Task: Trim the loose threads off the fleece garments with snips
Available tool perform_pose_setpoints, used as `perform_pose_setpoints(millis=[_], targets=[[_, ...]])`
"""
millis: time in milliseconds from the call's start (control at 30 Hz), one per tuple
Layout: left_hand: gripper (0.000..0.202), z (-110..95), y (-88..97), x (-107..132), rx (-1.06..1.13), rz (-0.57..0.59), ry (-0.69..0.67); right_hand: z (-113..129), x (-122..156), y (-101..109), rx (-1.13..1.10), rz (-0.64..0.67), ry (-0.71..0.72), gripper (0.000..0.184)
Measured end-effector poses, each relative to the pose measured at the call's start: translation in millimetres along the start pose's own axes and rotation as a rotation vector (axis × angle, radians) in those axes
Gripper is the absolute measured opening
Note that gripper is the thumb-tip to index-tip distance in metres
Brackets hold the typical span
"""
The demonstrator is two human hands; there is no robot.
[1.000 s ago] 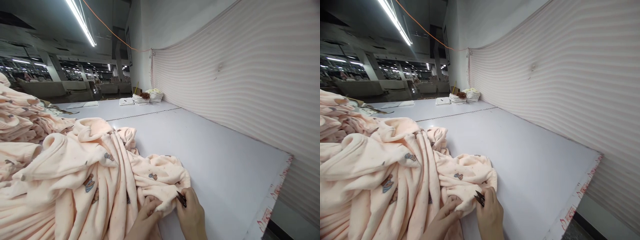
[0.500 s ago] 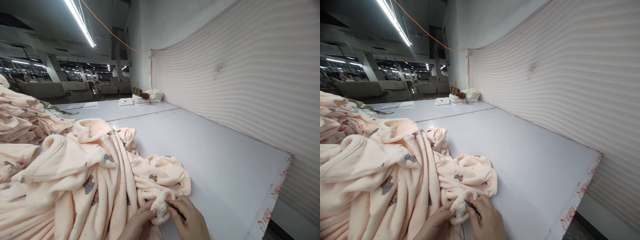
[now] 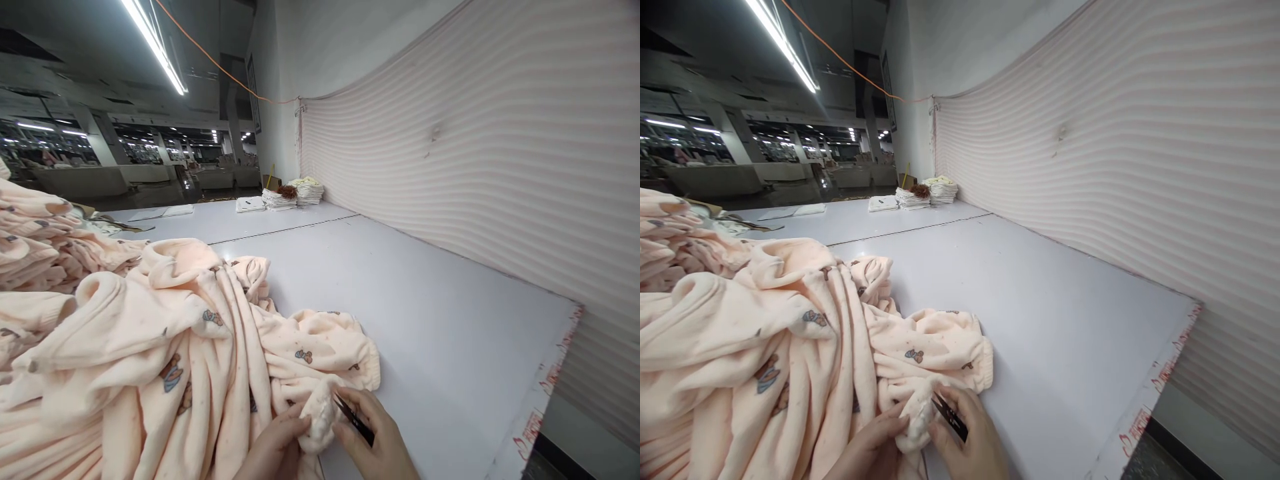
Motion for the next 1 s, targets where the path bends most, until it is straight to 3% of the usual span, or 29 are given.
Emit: perform_pose_setpoints(millis=[200, 300, 367, 433, 500, 567, 667, 800, 867, 967, 1000], targets=[[0.037, -4.9, -4.8, 2.8, -0.119, -0.030, 0.047, -0.9, 12.0, -13.9, 0.381, 0.039, 0.182, 0.034], [0.031, -8.5, 0.3, 8.8, -0.301, -0.151, 0.050, -8.5, 10.4, -10.3, 0.247, -0.018, 0.198, 0.024], [0.023, -15.2, 3.9, 16.7, -0.682, -0.344, -0.076, -24.2, 3.4, 4.0, 0.130, -0.156, 0.059, 0.022], [0.018, -22.5, 1.4, 25.2, -1.153, -0.489, -0.296, -47.1, -5.7, 24.5, 0.117, -0.348, -0.186, 0.028], [0.015, -24.6, -5.8, 29.1, -1.420, -0.442, -0.399, -68.6, -16.0, 41.2, 0.119, -0.428, -0.333, 0.038], [0.008, -23.7, -11.2, 26.8, -1.487, -0.403, -0.284, -83.1, -24.7, 47.5, 0.040, -0.404, -0.387, 0.030], [0.010, -20.5, -14.2, 15.6, -1.505, -0.525, -0.083, -84.1, -27.3, 38.5, -0.130, -0.372, -0.408, 0.022], [0.045, -7.7, -14.1, -8.2, -1.548, -0.550, 0.049, -63.3, -15.6, 12.5, -0.286, -0.427, -0.436, 0.035], [0.046, -2.1, -15.2, -19.4, -1.520, -0.590, -0.012, -54.2, -7.5, 2.4, -0.304, -0.457, -0.454, 0.044], [0.009, 0.0, -19.2, -28.3, -1.494, -0.656, -0.187, -44.0, 5.9, -1.6, -0.268, -0.495, -0.430, 0.044], [0.008, -0.5, -20.3, -28.8, -1.500, -0.669, -0.212, -39.9, 10.0, 0.5, -0.210, -0.500, -0.364, 0.042]])
Point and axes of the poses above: each hand's wrist, its own x-axis away from the middle knuckle, its own y-axis out of the back of the hand, z = x × y, the point moved 2 cm from there along -x, towards the middle knuckle, and after that the axes turned 14 degrees about y, right-handed, at the moved point
